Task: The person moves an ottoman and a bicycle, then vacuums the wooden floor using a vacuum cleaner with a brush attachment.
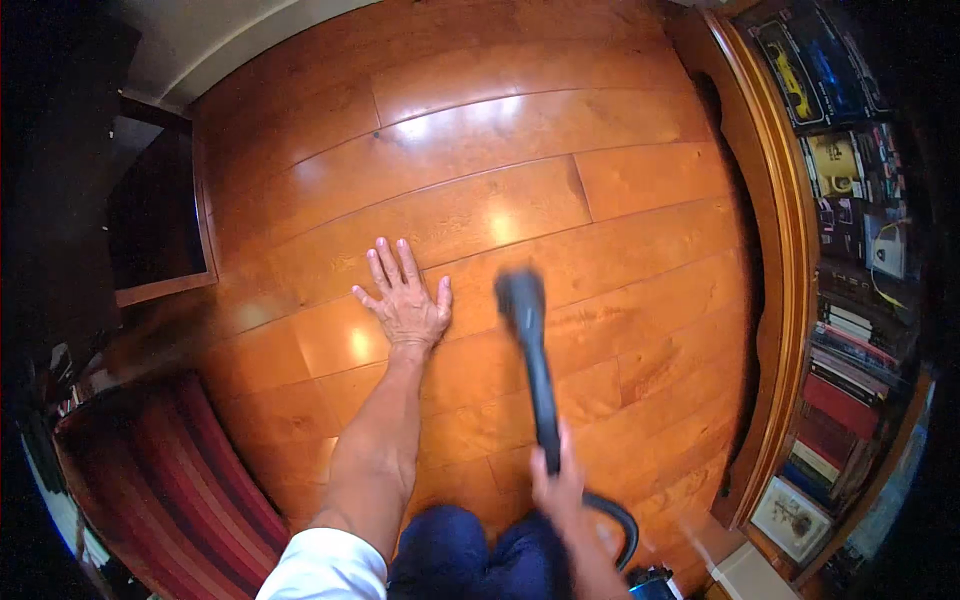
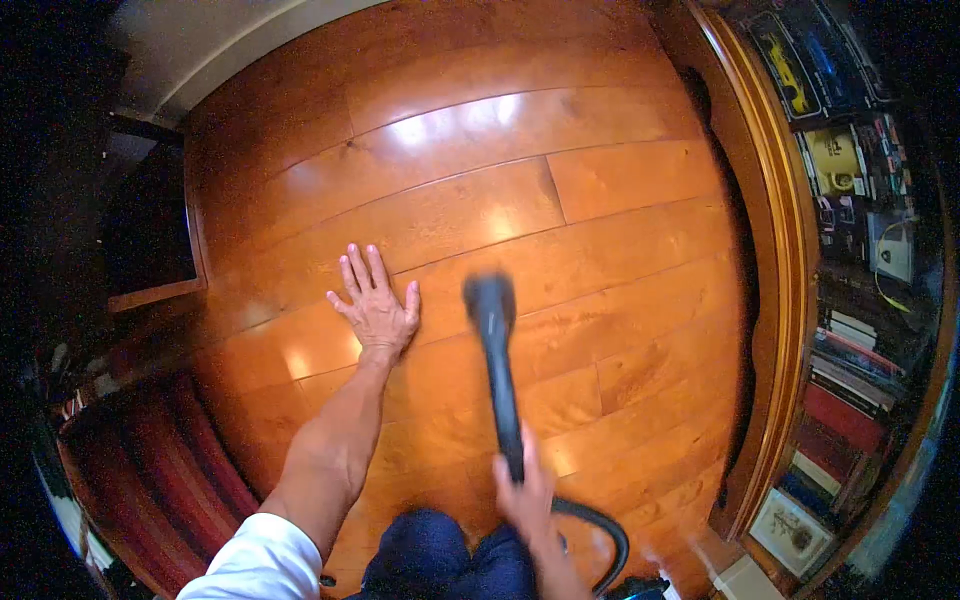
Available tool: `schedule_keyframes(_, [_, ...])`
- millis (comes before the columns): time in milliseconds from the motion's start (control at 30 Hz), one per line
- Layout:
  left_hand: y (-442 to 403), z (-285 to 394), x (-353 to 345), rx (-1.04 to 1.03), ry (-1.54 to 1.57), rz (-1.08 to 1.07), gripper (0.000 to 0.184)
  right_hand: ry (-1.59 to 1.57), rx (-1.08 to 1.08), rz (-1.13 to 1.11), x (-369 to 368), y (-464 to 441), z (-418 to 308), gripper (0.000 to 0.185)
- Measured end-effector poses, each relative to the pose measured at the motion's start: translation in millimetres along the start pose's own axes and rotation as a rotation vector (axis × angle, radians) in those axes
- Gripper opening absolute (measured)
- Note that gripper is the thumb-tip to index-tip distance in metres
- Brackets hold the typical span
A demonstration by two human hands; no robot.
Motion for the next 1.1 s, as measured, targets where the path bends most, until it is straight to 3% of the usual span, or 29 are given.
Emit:
schedule_keyframes(67, [-1.8,-1.2,-1.6,-0.01,0.031,-0.017,0.091,0.103,0.06,-0.051,-10.1,68.6,4.5,0.063])
schedule_keyframes(133, [-0.4,-2.5,-0.8,-0.01,0.038,-0.02,0.091,0.068,-0.009,-0.073,-16.0,67.1,0.3,0.064])
schedule_keyframes(200, [-0.7,0.6,0.2,-0.03,0.06,0.016,0.092,0.032,0.166,0.032,-13.5,-3.0,-15.4,0.065])
schedule_keyframes(233, [0.2,3.9,-1.3,-0.026,0.069,0.013,0.092,0.064,0.072,-0.015,-3.9,-48.5,-40.2,0.064])
schedule_keyframes(300, [-1.5,1.9,-0.5,-0.015,0.06,0.01,0.092,-0.017,0.098,0.011,3.0,-148.5,-96.9,0.059])
schedule_keyframes(333, [-4.3,0.0,0.5,-0.002,0.052,0.016,0.092,-0.021,0.327,0.145,-9.1,-201.3,-99.9,0.057])
schedule_keyframes(367, [-4.1,0.8,2.3,-0.005,0.062,0.011,0.092,0.031,0.241,0.115,-8.2,-242.7,-124.7,0.054])
schedule_keyframes(400, [-1.1,1.4,1.8,-0.014,0.071,-0.002,0.092,-0.038,0.347,0.147,-19.1,-289.7,-130.4,0.049])
schedule_keyframes(467, [-5.3,2.0,-0.2,0.0,0.064,-0.002,0.092,0.038,0.352,0.133,-17.2,-335.0,-171.7,0.049])
schedule_keyframes(567, [1.2,1.9,-1.3,0.015,0.078,-0.026,0.093,0.02,0.399,0.105,-16.8,-339.5,-173.4,0.049])
schedule_keyframes(633, [-1.9,0.7,-1.8,-0.004,0.09,-0.016,0.093,-0.019,0.437,0.105,-11.5,-302.4,-149.0,0.051])
schedule_keyframes(667, [-3.7,-1.2,-2.1,0.007,0.088,-0.011,0.093,-0.018,0.336,0.066,-9.3,-272.0,-132.2,0.054])
schedule_keyframes(800, [-2.9,-2.4,-10.3,-0.022,0.121,0.024,0.09,0.035,0.263,-0.001,-10.8,-113.1,-51.3,0.063])
schedule_keyframes(867, [-2.8,-3.7,-12.7,-0.029,0.128,0.047,0.088,0.016,0.067,-0.112,-11.0,-13.8,-15.2,0.066])
schedule_keyframes(933, [-2.6,-4.7,-13.0,-0.034,0.159,0.046,0.085,0.107,0.043,-0.164,-13.3,66.0,0.9,0.065])
schedule_keyframes(1033, [-1.5,-7.7,-9.1,-0.043,0.229,0.03,0.078,0.104,0.026,-0.161,-32.2,84.0,-7.9,0.065])
schedule_keyframes(1100, [-1.0,-13.4,-12.1,-0.073,0.303,0.068,0.073,0.073,0.033,-0.106,-45.0,45.3,-25.4,0.062])
Point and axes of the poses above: each hand's wrist, its own y-axis away from the middle knuckle, its own x-axis out of the back of the hand, z = x × y, the point moved 1 cm from there along -y, towards the middle knuckle, and after that the axes turned 10 degrees about -z, right-handed, at the moved point
